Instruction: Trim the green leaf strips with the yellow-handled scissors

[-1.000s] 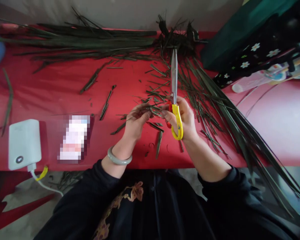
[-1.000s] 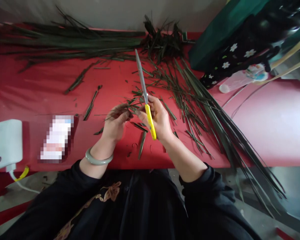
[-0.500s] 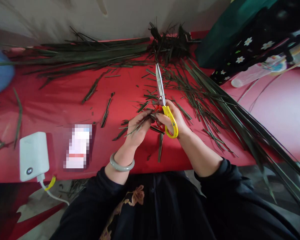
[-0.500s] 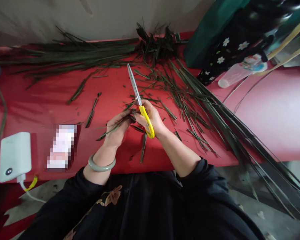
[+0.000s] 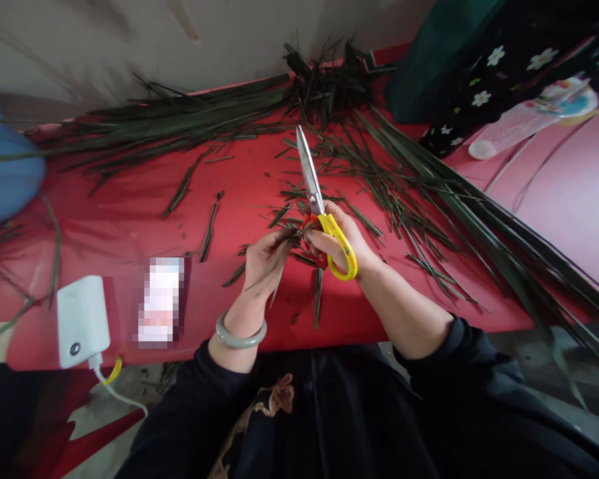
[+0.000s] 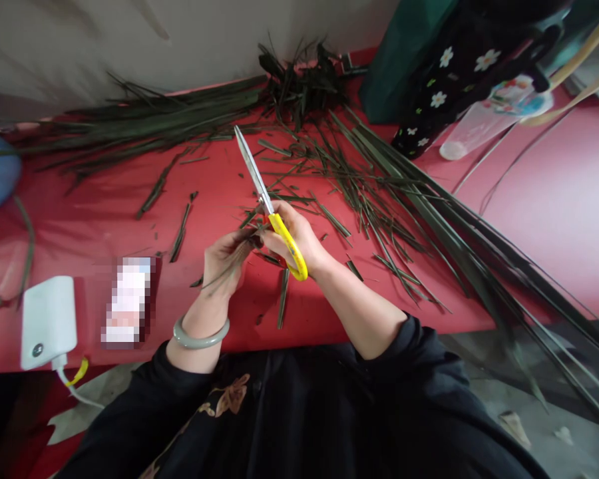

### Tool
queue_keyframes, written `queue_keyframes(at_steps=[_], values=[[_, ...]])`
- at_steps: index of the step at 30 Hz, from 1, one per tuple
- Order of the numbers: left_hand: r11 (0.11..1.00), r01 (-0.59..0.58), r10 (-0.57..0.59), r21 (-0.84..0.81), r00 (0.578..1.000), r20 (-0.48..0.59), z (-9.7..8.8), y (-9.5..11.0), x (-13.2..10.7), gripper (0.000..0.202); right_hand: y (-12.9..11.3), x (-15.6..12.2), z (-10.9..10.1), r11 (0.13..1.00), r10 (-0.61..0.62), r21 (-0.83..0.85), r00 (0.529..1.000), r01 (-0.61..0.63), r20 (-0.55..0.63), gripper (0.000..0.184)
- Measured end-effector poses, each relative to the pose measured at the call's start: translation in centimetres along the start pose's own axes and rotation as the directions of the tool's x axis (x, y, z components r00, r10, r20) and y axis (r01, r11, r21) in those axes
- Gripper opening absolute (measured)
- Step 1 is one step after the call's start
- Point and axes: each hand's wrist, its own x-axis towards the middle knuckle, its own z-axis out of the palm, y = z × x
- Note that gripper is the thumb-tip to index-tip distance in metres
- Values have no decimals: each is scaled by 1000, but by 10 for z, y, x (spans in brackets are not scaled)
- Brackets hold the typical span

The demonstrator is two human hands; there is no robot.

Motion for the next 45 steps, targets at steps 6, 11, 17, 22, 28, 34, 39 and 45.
queue_keyframes(at_steps=[6, 11, 17, 22, 28, 34, 39, 45], values=[[1000, -8, 8, 6, 995, 98, 3, 10, -3, 22, -3, 0, 4, 997, 58, 53, 998, -56, -36, 33], [994, -96, 90, 50, 990, 108, 3, 10, -4, 23, -5, -1, 4, 996, 74, 61, 996, -72, -39, 35], [964, -134, 128, 228, 991, 42, -3, 16, -6, 18, -2, -1, 2, 994, 95, 49, 995, -93, -25, 35], [968, -176, 173, 177, 984, 28, -8, 22, 0, 12, -3, -1, -7, 999, 25, -25, 995, -23, 95, 33], [996, -4, -4, -90, 996, -91, -16, 19, 5, 15, -1, 1, -34, 919, -120, -376, 993, 117, 14, 50], [990, 136, -136, -36, 991, -12, -6, 25, -2, 14, 7, -3, -36, 947, -203, -266, 978, 182, -56, 50], [977, 211, -211, 11, 965, 156, 4, 26, -8, 13, 7, -6, -20, 958, -152, -243, 988, 154, 28, 38], [975, 217, -222, 48, 958, 182, 3, 24, -10, 17, 14, -6, -11, 963, -147, -228, 989, 144, 2, 27]])
